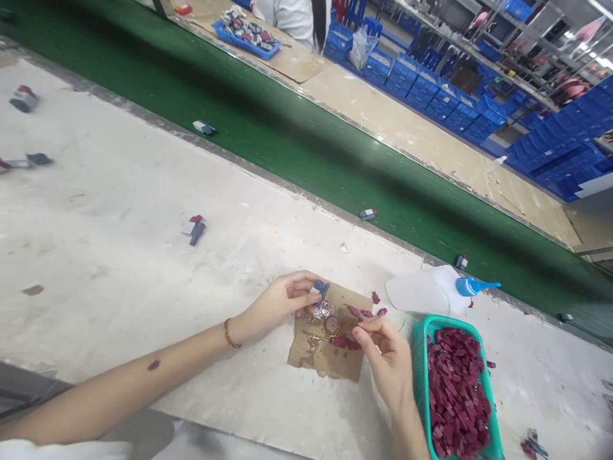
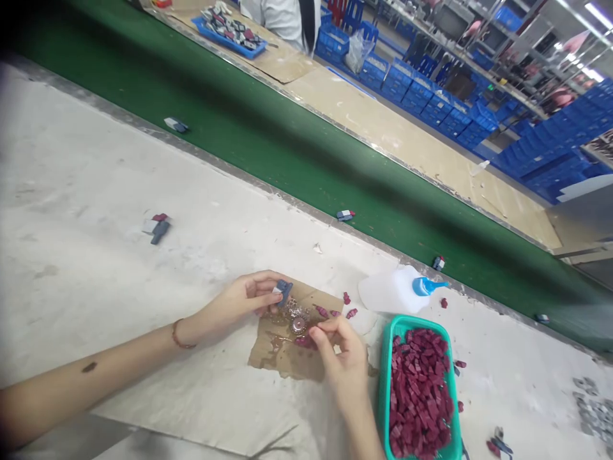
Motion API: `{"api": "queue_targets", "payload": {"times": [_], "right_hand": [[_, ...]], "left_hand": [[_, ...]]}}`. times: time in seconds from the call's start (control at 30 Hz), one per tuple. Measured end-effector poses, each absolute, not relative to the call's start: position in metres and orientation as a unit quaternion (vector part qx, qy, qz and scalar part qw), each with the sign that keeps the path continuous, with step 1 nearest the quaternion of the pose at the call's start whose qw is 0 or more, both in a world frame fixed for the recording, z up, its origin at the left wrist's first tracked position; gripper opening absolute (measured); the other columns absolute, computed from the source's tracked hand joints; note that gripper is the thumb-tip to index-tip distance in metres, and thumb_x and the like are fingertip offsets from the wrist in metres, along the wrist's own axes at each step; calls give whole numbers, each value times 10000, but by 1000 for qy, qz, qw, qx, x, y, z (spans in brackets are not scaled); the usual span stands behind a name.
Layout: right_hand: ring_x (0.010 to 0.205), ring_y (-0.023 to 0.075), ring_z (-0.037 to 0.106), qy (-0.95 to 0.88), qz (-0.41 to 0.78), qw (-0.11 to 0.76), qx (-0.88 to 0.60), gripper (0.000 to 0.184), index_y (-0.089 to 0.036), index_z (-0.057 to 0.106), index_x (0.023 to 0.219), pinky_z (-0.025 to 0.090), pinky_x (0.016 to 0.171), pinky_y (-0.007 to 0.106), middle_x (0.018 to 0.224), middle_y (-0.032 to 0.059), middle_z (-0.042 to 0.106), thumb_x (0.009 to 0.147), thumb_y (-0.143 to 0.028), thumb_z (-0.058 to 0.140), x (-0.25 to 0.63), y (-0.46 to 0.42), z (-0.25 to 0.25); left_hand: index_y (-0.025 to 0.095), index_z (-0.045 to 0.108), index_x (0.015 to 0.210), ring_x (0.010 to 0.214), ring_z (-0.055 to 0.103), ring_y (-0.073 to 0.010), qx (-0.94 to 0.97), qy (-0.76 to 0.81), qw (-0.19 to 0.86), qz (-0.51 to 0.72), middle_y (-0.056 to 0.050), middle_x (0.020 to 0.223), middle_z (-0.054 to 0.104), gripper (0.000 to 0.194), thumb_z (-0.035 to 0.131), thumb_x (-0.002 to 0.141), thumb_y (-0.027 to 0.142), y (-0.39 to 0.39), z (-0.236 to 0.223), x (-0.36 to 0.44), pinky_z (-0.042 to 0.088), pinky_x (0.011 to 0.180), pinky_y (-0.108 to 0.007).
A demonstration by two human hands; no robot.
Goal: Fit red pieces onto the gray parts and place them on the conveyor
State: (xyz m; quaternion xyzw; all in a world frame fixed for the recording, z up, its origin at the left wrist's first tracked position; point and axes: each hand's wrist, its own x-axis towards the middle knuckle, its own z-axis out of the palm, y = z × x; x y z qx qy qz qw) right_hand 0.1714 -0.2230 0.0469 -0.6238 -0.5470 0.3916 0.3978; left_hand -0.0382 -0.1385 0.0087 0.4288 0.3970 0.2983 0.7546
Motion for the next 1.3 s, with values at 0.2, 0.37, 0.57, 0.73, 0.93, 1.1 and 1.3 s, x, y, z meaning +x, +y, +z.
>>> {"api": "queue_targets", "payload": {"times": [0.2,0.37,0.57,0.73,0.93,1.1,1.3], "right_hand": [[628,176,592,-704,300,289,-575,284,-223,574,777,463,583,268,715,16,631,1014,-345,476,162,-212,24],[620,173,561,-759,241,239,-556,349,-235,506,750,432,576,268,688,5,562,1055,-348,381,165,-211,22],[605,167,547,-773,252,211,-542,333,-236,504,769,419,556,266,692,2,559,1059,-327,368,164,-214,22],[614,174,554,-745,261,243,-564,330,-240,532,762,435,573,275,697,13,582,1045,-348,401,162,-212,20],[572,155,570,-619,390,318,-602,300,-214,599,778,459,523,249,692,10,636,966,-445,560,165,-215,23],[465,112,544,-491,472,445,-581,299,-207,611,771,461,408,223,725,4,629,860,-476,704,160,-218,20],[468,109,574,-473,459,517,-546,268,-208,628,776,510,423,235,768,15,633,861,-444,722,154,-221,19]], "left_hand": [[166,617,986,793,639,-166,387,371,776,333,-53,926,684,395,777,730,420,-144,4,-39,515,726,-296],[166,636,947,808,633,-172,372,397,770,334,-48,919,687,373,811,684,366,-145,2,-40,518,726,-299],[194,644,1090,805,613,-160,384,385,767,340,-63,1015,681,416,782,723,335,-146,8,-43,508,680,-274],[185,668,1112,852,642,-176,368,371,796,307,-50,943,695,423,791,723,299,-147,7,-44,527,825,-330],[154,664,1073,762,660,-164,387,366,802,272,-39,829,710,428,808,689,276,-149,5,-44,543,756,-305],[151,640,919,540,583,-126,512,339,750,246,-49,789,704,287,592,875,430,-157,9,-43,477,530,-253],[176,627,980,591,570,-143,696,296,610,235,-14,695,649,283,466,956,408,-163,7,-46,412,563,-239]]}}
